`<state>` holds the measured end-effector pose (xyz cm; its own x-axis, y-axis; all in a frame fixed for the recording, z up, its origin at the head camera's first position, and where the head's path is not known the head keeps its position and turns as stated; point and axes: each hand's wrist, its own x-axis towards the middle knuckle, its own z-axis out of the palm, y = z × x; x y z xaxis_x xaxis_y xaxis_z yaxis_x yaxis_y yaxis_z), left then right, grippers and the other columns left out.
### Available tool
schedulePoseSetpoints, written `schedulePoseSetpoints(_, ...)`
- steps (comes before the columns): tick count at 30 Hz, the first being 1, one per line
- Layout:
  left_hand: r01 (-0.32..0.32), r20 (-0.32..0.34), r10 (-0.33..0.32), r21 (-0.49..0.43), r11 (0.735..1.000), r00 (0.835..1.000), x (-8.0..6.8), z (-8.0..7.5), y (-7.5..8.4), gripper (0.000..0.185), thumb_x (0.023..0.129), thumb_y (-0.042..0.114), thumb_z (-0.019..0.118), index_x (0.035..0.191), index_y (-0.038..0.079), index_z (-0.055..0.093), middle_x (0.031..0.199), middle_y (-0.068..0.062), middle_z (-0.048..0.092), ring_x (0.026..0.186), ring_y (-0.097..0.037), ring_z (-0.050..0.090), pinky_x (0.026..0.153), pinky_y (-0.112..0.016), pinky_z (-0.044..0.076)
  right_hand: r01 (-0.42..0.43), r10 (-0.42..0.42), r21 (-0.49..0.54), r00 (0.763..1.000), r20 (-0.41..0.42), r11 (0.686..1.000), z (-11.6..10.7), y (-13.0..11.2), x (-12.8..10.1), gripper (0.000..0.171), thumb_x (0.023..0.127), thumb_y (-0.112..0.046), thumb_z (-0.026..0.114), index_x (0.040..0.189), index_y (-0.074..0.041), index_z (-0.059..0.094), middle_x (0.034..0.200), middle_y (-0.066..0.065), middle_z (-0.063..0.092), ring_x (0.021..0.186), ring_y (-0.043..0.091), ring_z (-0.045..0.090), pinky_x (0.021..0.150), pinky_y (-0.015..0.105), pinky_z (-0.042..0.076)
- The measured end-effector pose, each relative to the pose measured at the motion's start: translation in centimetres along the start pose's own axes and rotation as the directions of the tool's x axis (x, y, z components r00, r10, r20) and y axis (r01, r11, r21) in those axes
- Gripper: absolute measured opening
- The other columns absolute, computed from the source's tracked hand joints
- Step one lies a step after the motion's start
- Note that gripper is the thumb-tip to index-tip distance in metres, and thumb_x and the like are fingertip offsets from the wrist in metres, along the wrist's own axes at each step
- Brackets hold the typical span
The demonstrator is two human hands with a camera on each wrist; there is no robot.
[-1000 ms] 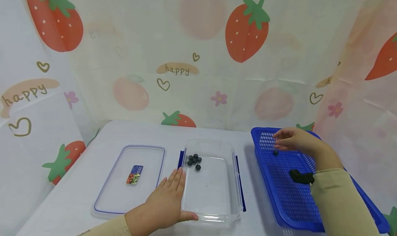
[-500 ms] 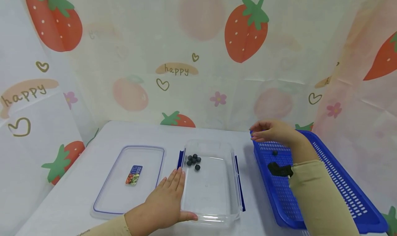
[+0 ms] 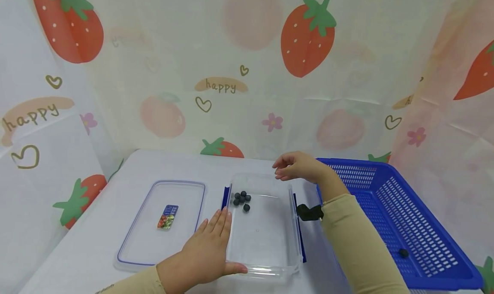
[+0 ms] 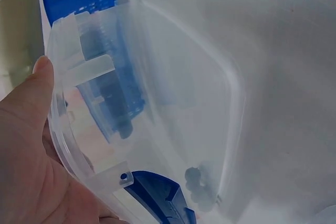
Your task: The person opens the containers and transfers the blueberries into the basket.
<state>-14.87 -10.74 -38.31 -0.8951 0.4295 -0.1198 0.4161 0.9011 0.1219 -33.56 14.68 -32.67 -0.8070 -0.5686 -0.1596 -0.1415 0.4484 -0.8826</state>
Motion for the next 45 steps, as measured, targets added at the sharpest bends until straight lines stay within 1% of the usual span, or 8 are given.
schedulePoseSetpoints(10, 0.013, 0.029, -0.013, -0.007, 1.000, 0.999, 0.4, 0.2, -0.1, 0.118, 0.066, 0.085, 0.033, 0.144, -0.002, 0.018, 0.150, -0.019, 0.014, 0.138, -0.032, 0.009, 0.105, -0.053, 0.021, -0.055, 0.055, -0.012, 0.998, -0.002, 0.998, 4.3, 0.4, 3.4, 0.020, 0.084, -0.008, 0.065, 0.103, -0.005, 0.063, 0.092, 0.012, 0.062, 0.085, 0.022, 0.064, 0.078, 0.033, 0.052)
schedulePoseSetpoints(17, 0.004, 0.008, -0.004, 0.002, 1.000, 1.000, 0.4, 0.3, -0.1, 0.116, 0.068, 0.084, 0.035, 0.144, -0.003, 0.018, 0.150, -0.020, 0.014, 0.138, -0.032, 0.010, 0.105, -0.052, 0.022, -0.101, 0.100, 0.032, 0.995, 0.011, 0.994, 7.1, 0.6, 5.2, 0.016, 0.083, -0.001, 0.063, 0.099, 0.001, 0.062, 0.092, 0.013, 0.063, 0.084, 0.024, 0.063, 0.077, 0.034, 0.052)
schedulePoseSetpoints(21, -0.009, -0.024, 0.009, 0.017, 1.000, 1.000, 0.3, 0.4, -0.1, 0.118, 0.067, 0.086, 0.031, 0.143, -0.005, 0.020, 0.149, -0.021, 0.017, 0.138, -0.033, 0.013, 0.105, -0.051, 0.024, -0.155, 0.156, -0.014, 0.988, 0.022, 0.988, 8.4, 1.1, 5.9, 0.018, 0.083, 0.000, 0.061, 0.100, 0.005, 0.061, 0.094, 0.016, 0.064, 0.081, 0.022, 0.062, 0.075, 0.034, 0.053)
schedulePoseSetpoints(24, -0.014, -0.039, 0.016, 0.030, 0.999, 0.999, 0.3, 0.5, 0.0, 0.119, 0.066, 0.086, 0.030, 0.142, -0.005, 0.021, 0.148, -0.022, 0.019, 0.137, -0.033, 0.015, 0.105, -0.051, 0.025, -0.173, 0.176, -0.063, 0.984, 0.034, 0.983, 8.9, 1.9, 6.2, 0.017, 0.083, -0.001, 0.062, 0.099, 0.004, 0.062, 0.094, 0.016, 0.065, 0.079, 0.020, 0.062, 0.074, 0.033, 0.053)
schedulePoseSetpoints(28, -0.006, -0.027, 0.007, 0.034, 0.999, 1.000, 0.3, 0.4, 0.0, 0.119, 0.066, 0.086, 0.030, 0.143, -0.005, 0.021, 0.148, -0.021, 0.019, 0.137, -0.032, 0.015, 0.105, -0.050, 0.025, -0.182, 0.190, -0.126, 0.980, 0.054, 0.975, 9.1, 2.7, 6.4, 0.015, 0.082, -0.001, 0.064, 0.096, 0.002, 0.064, 0.089, 0.012, 0.065, 0.079, 0.020, 0.063, 0.073, 0.033, 0.053)
schedulePoseSetpoints(33, -0.001, -0.018, 0.001, 0.025, 1.000, 1.000, 0.3, 0.4, 0.0, 0.118, 0.067, 0.085, 0.033, 0.143, -0.004, 0.021, 0.149, -0.020, 0.019, 0.137, -0.032, 0.014, 0.105, -0.051, 0.024, -0.230, 0.250, -0.207, 0.966, 0.071, 0.951, 9.1, 3.2, 6.3, 0.017, 0.078, 0.003, 0.064, 0.094, -0.001, 0.067, 0.081, 0.006, 0.063, 0.073, 0.015, 0.060, 0.071, 0.030, 0.052)
schedulePoseSetpoints(42, -0.001, -0.031, 0.002, 0.021, 1.000, 1.000, 0.3, 0.6, -0.2, 0.114, 0.070, 0.080, 0.041, 0.142, -0.005, 0.021, 0.149, -0.020, 0.020, 0.137, -0.032, 0.014, 0.105, -0.051, 0.024, -0.315, 0.331, -0.198, 0.942, 0.055, 0.928, 9.4, 3.7, 5.9, 0.021, 0.078, 0.003, 0.063, 0.096, -0.005, 0.068, 0.080, 0.006, 0.061, 0.069, 0.016, 0.060, 0.070, 0.029, 0.051)
schedulePoseSetpoints(45, -0.002, -0.030, 0.002, 0.016, 1.000, 1.000, 0.3, 0.5, -0.3, 0.115, 0.069, 0.082, 0.039, 0.142, -0.005, 0.021, 0.149, -0.020, 0.020, 0.137, -0.032, 0.014, 0.105, -0.051, 0.024, -0.342, 0.358, -0.186, 0.931, 0.064, 0.921, 9.5, 3.9, 5.9, 0.023, 0.078, 0.004, 0.063, 0.098, -0.006, 0.068, 0.081, 0.007, 0.064, 0.071, 0.017, 0.062, 0.071, 0.030, 0.051)
